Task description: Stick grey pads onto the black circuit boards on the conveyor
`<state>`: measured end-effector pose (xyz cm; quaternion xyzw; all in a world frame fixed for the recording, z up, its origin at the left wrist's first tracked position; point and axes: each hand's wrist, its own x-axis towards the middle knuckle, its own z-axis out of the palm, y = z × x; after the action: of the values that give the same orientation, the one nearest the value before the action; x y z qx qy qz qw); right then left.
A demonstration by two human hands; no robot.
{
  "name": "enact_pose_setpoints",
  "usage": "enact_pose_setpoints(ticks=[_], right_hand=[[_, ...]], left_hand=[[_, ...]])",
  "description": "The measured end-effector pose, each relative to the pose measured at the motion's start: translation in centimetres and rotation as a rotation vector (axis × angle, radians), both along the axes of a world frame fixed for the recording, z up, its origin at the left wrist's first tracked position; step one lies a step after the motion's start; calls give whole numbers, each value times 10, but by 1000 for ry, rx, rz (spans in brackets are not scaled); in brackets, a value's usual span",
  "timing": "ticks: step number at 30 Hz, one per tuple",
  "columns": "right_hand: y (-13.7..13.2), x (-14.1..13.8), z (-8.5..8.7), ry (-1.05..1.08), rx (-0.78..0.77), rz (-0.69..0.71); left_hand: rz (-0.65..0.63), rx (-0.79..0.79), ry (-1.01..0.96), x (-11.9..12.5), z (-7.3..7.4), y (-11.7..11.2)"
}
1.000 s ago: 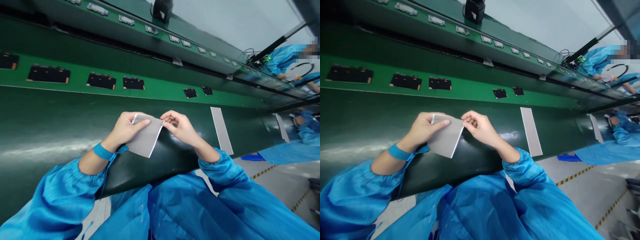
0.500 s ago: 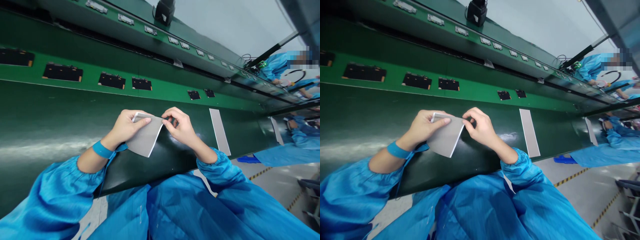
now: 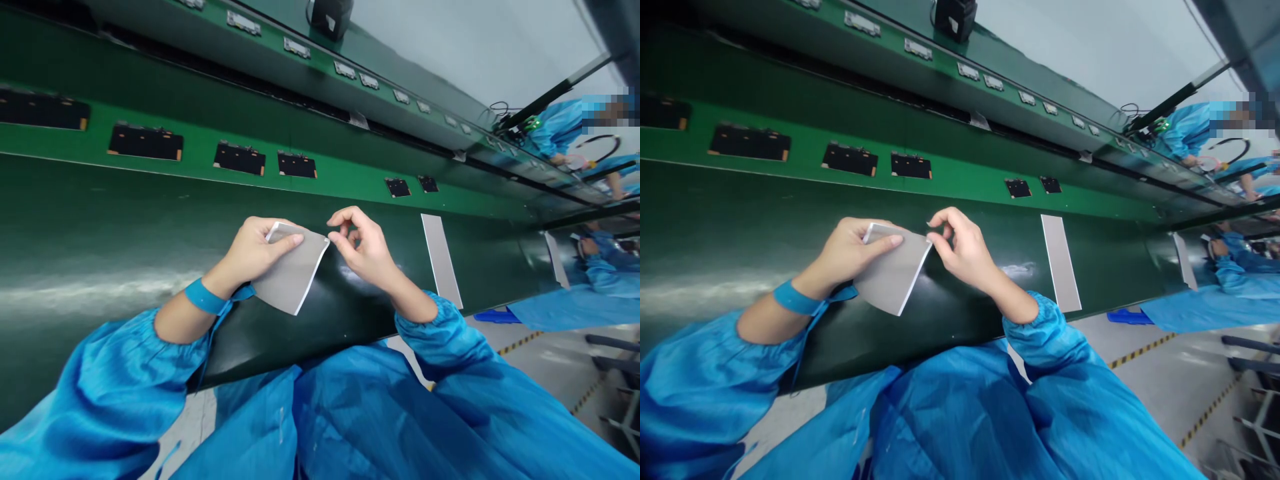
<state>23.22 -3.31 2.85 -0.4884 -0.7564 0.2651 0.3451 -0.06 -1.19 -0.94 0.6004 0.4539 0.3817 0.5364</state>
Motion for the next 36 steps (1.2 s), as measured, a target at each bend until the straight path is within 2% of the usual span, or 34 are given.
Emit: enact_pose_setpoints(ticks=[3, 12, 15, 18, 21, 24, 29, 32, 36], right_hand=[[1, -1, -2, -34, -67, 15], [0, -1, -3, -117, 18, 121], [2, 2, -3, -43, -21, 103], [18, 4, 1, 157, -105, 8], [56, -6, 4, 193, -137, -37], [108, -41, -1, 109, -182, 68], [185, -136, -24, 32, -265, 321], [213, -185, -35, -33, -309, 386], [232, -222, -48, -87, -324, 423]], left_hand=[[-6, -3, 4, 0, 1, 0], [-34, -40, -23, 1, 2, -1], [-23, -49, -15, 0, 0, -1], [-5, -53, -16, 0, -2, 0], [-47, -47, -33, 0, -3, -1], [-183, -49, -55, 2, -4, -3], [-387, -28, -89, 3, -7, -5], [-506, -21, -81, 4, -9, -7], [-582, -9, -29, 7, -12, -10]])
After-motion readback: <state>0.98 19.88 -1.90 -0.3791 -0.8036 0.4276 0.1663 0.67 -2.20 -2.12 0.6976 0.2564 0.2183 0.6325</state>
